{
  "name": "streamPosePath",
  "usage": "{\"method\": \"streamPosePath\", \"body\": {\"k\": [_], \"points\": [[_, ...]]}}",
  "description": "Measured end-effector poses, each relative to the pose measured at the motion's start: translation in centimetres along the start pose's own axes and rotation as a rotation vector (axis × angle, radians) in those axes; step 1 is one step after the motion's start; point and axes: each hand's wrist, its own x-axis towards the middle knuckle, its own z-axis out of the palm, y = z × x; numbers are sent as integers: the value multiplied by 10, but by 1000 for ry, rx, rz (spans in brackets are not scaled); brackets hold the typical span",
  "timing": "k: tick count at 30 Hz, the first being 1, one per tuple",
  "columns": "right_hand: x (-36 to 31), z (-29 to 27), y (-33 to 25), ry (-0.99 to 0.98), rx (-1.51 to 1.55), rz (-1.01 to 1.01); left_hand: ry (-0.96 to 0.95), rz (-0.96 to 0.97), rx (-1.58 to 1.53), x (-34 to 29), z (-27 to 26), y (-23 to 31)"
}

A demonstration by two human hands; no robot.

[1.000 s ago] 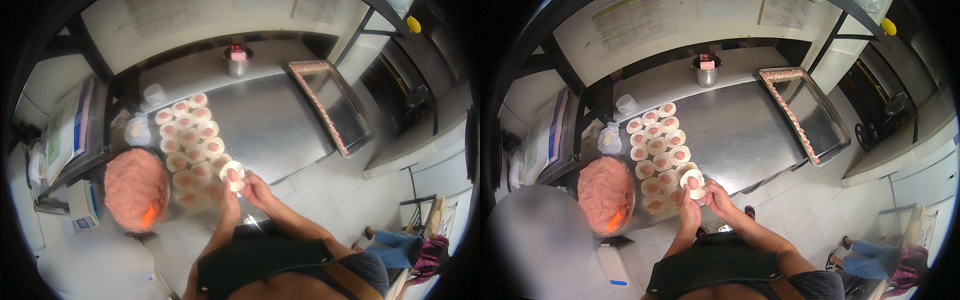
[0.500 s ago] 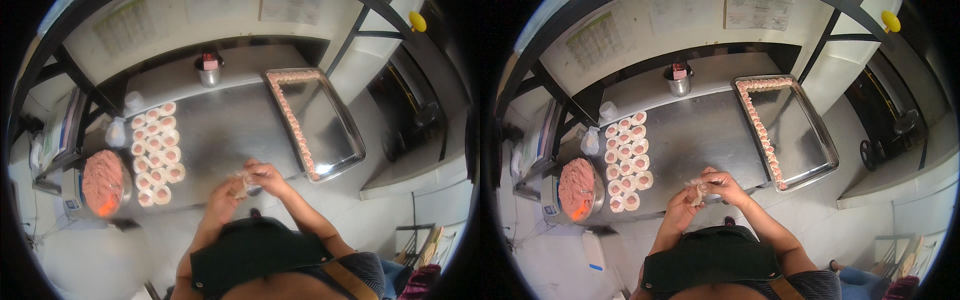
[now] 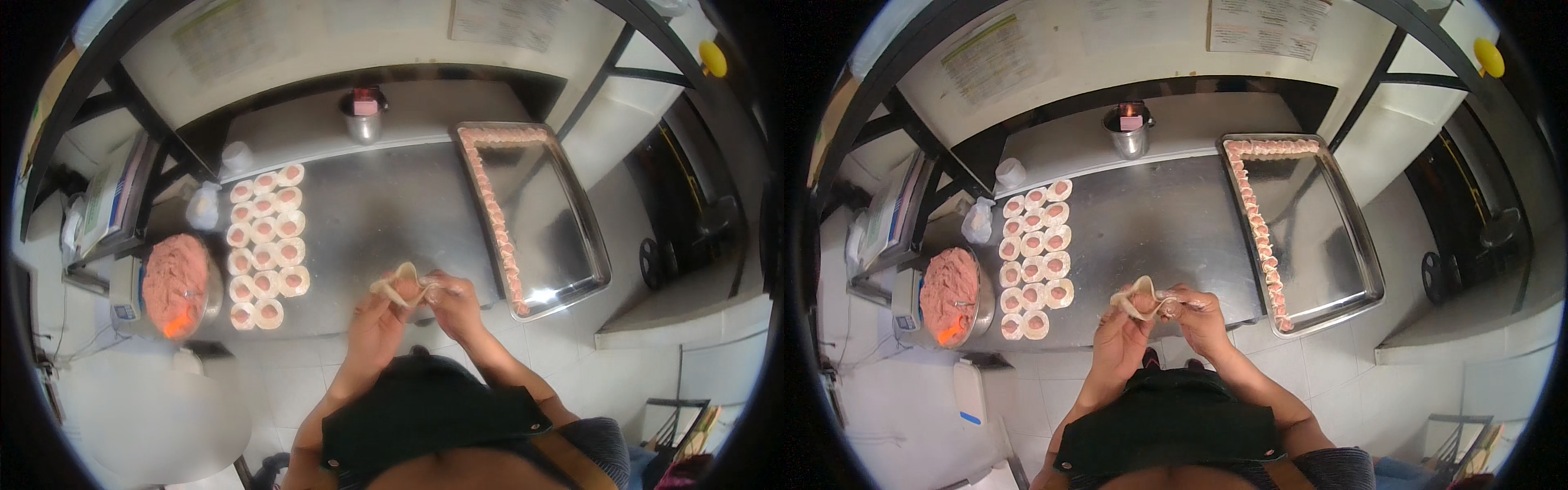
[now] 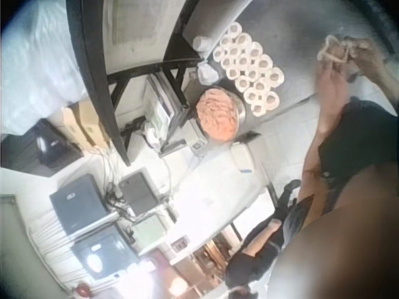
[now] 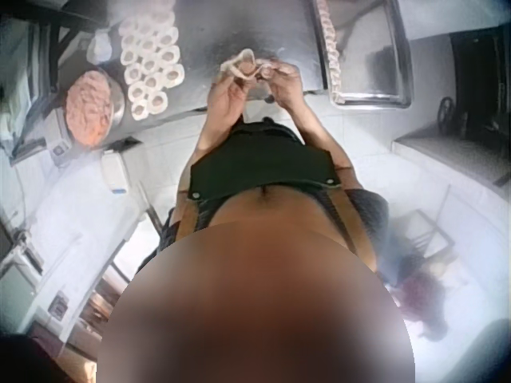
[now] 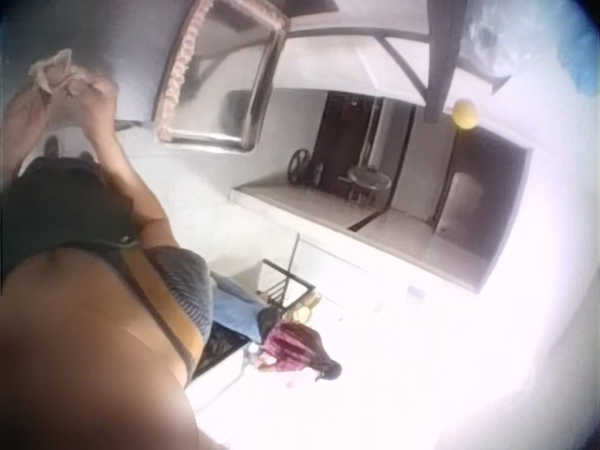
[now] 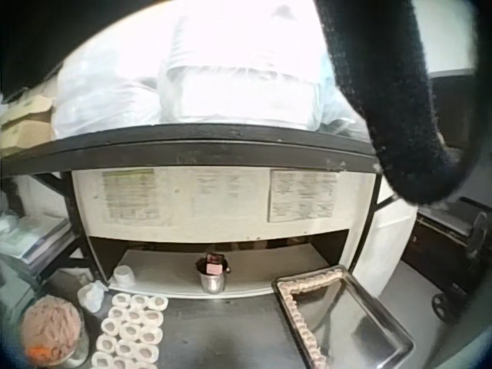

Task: The person assembles sushi rolls by hand, placing a pink filling into round wrappers and arranging them in rows on a stainless steel tray. The person repeatedly picks up wrappers, fills them, and places them on the tray.

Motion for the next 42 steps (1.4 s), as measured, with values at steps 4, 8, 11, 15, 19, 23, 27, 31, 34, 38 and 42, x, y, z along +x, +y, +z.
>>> {"method": "streamPosePath", "body": {"k": [4, 8, 11, 15, 19, 23, 27, 31, 34, 38, 42], "points": [[18, 16, -11, 37, 120, 23, -171, 83, 49, 14, 7, 11], [36, 43, -12, 151, 101, -42, -124, -131, -207, 26, 13, 26], [33, 63, -4, 231, 121, -285, -181, -8, -33, 36, 12, 29], [29, 70, 1, 434, -560, -273, -97, -16, 48, 45, 8, 24], [35, 65, -3, 266, -381, -384, -105, 104, 266, 54, 5, 25], [40, 69, -4, 281, -115, -293, -226, 22, 153, 63, 5, 32], [42, 78, -10, 415, -265, -355, -217, 19, -78, 63, 12, 35], [41, 85, -14, 449, -448, -389, -360, 396, 303, 61, 21, 33], [40, 86, -16, 419, -445, -437, -232, 421, 400, 60, 25, 34], [46, 70, -30, 203, -596, -448, -137, 290, 196, 59, 27, 30], [54, 45, -55, -31, -469, -373, -100, 251, 156, 55, 35, 16]]}}
